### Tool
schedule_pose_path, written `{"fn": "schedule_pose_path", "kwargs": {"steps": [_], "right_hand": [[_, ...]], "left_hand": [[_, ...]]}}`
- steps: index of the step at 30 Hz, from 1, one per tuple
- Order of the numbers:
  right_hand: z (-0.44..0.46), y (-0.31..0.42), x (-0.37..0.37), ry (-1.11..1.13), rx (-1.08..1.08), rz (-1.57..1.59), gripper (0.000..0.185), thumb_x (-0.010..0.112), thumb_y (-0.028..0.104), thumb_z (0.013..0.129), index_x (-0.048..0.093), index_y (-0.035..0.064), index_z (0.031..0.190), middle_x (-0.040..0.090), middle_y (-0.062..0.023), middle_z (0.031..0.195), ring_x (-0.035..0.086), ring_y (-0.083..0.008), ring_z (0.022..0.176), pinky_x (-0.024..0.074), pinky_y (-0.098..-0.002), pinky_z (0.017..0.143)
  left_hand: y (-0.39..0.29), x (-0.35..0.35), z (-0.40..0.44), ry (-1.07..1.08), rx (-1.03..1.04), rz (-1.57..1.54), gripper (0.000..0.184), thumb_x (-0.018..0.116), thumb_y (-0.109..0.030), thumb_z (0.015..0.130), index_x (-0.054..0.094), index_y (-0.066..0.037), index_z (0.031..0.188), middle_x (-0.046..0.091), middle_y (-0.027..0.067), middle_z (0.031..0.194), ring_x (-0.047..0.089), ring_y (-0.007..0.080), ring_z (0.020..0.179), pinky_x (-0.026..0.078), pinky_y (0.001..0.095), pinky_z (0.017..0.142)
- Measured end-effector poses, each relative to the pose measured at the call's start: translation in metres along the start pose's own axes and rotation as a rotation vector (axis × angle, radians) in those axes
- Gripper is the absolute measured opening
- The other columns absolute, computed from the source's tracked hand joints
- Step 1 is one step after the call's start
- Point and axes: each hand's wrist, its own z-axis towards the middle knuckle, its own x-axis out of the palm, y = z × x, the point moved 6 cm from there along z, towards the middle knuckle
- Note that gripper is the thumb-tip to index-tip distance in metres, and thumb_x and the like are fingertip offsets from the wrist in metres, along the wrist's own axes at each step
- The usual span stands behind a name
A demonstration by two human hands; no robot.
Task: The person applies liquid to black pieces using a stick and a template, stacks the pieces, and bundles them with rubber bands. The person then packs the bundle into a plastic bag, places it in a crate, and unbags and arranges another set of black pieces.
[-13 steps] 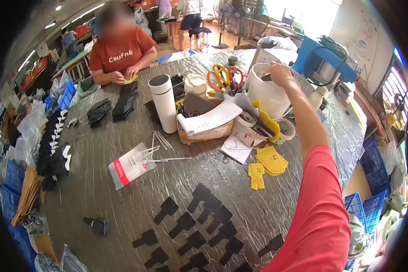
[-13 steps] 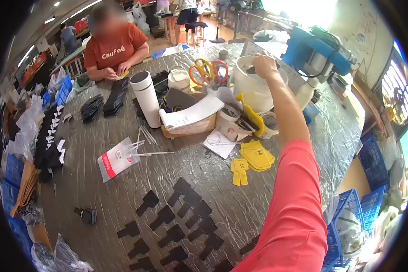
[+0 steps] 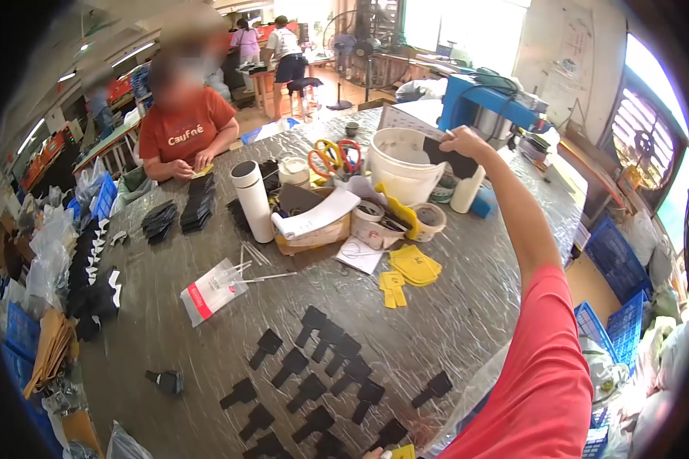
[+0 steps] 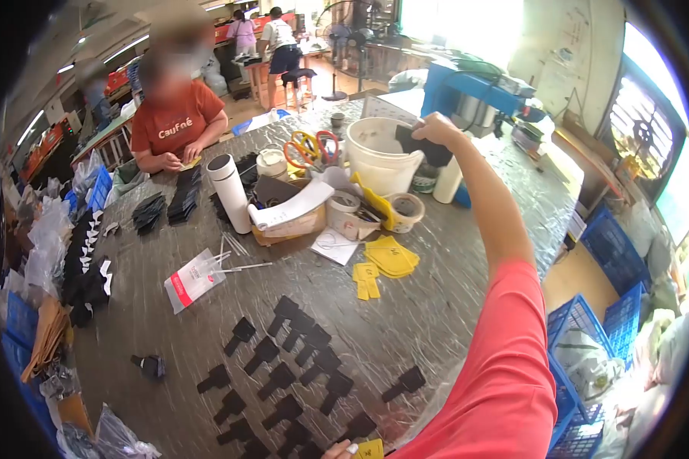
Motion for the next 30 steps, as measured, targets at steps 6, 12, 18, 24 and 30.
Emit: {"fn": "schedule_pose_path", "kwargs": {"steps": [6,12,18,24,30], "right_hand": [[-0.17,-0.025,-0.008,0.234,0.126,0.41,0.036,0.069,0.028,0.087,0.069,0.0059,0.116,0.068,0.0006,0.099,0.058,-0.0072,0.085,0.0443,-0.0253,0.071],[-0.322,-0.066,-0.002,0.414,0.257,0.62,0.038,0.067,0.028,0.089,0.065,0.006,0.12,0.066,-0.0017,0.104,0.058,-0.0099,0.091,0.0454,-0.0264,0.076],[-0.396,-0.026,0.007,0.354,0.238,0.885,0.035,0.064,0.022,0.092,0.057,0.0109,0.124,0.065,0.0015,0.099,0.058,-0.006,0.084,0.0448,-0.0195,0.068],[-0.434,-0.024,0.069,0.43,0.308,1.202,0.01,0.06,0.014,0.091,0.056,0.0099,0.1,0.056,0.0036,0.083,0.053,-0.0039,0.071,0.04,-0.0165,0.06],[-0.492,0.015,0.137,0.662,0.416,1.199,0.027,0.063,0.014,0.082,0.054,0.0031,0.106,0.06,-0.005,0.089,0.058,-0.0119,0.083,0.045,-0.0247,0.072]], "left_hand": [[-0.006,-0.033,0.031,-0.036,-0.239,-0.272,0.029,0.066,-0.005,0.084,0.063,-0.006,0.113,0.062,0.0034,0.115,0.062,0.0197,0.103,0.049,0.0401,0.094],[-0.018,-0.064,0.041,-0.048,-0.036,-0.285,0.023,0.049,0.003,0.091,0.06,0.002,0.111,0.06,0.0195,0.095,0.06,0.0333,0.08,0.051,0.0407,0.066],[-0.007,-0.075,0.044,0.009,-0.443,-0.516,0.016,0.045,0.005,0.094,0.057,0.003,0.105,0.054,0.0131,0.085,0.057,0.0198,0.067,0.047,0.0311,0.061],[-0.003,-0.08,0.031,-0.044,-0.823,-1.031,0.009,0.05,0.002,0.096,0.055,0.0,0.103,0.059,0.0054,0.096,0.059,0.0112,0.085,0.048,0.0249,0.078],[-0.016,-0.097,0.009,-0.071,-0.905,-1.217,0.017,0.051,0.006,0.095,0.049,-0.001,0.11,0.058,0.0083,0.101,0.064,0.0188,0.095,0.049,0.031,0.088]]}}
